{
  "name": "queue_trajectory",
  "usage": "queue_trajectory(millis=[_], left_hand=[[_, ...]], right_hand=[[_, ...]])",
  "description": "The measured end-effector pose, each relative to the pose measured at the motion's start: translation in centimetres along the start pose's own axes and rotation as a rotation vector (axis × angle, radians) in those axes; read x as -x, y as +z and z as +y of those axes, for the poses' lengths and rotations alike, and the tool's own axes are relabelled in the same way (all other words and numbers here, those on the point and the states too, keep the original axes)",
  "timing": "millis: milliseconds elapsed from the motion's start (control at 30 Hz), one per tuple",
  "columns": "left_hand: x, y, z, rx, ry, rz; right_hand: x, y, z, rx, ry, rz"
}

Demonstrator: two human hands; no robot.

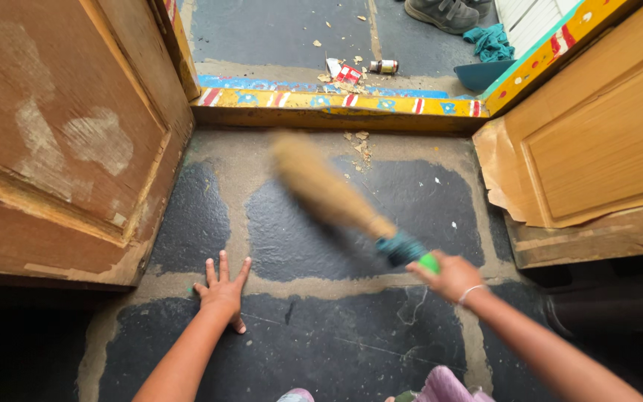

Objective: The person sweeps debris from a stone floor into a dustpan using a hand broom and then empties the dustpan.

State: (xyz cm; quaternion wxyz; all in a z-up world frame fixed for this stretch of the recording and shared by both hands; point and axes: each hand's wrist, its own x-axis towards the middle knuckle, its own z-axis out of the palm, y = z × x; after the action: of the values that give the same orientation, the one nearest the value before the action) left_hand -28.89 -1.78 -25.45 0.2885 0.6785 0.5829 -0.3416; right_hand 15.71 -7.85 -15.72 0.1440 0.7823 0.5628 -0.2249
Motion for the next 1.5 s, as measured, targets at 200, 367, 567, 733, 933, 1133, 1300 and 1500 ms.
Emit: queue_trajectory(millis=[200, 367, 567, 733, 933, 1133, 1300, 1500], left_hand=[[-3.1, 2.0, 0.1, -0.076, -0.037, -0.055], [-1.6, 0.8, 0.2, -0.049, -0.034, -0.025], [-0.3, -0.4, 0.5, -0.019, -0.022, -0.021], [-0.1, -0.2, 0.2, -0.023, 0.000, -0.009], [-0.5, 0.4, -0.3, -0.047, 0.025, 0.043], [-0.2, 1.4, 0.7, -0.157, 0.084, 0.129], [-0.5, 2.4, 2.1, -0.302, 0.174, 0.187], [-4.1, 5.2, 4.6, -0.601, 0.383, 0.386]], right_hand=[[0.4, 0.9, -8.8, 0.152, -0.426, -0.111], [-4.6, -0.9, -10.6, 0.167, -0.335, -0.050], [-5.3, -2.2, -5.7, -0.010, 0.012, -0.034], [0.7, -2.2, -0.7, -0.081, 0.119, -0.006], [6.7, 2.0, -2.8, -0.044, -0.119, -0.095], [3.0, 1.4, -0.2, 0.045, -0.097, -0.079], [0.4, 0.1, 4.3, 0.041, -0.004, 0.084], [2.0, 6.7, 6.1, -0.062, -0.143, -0.057]])
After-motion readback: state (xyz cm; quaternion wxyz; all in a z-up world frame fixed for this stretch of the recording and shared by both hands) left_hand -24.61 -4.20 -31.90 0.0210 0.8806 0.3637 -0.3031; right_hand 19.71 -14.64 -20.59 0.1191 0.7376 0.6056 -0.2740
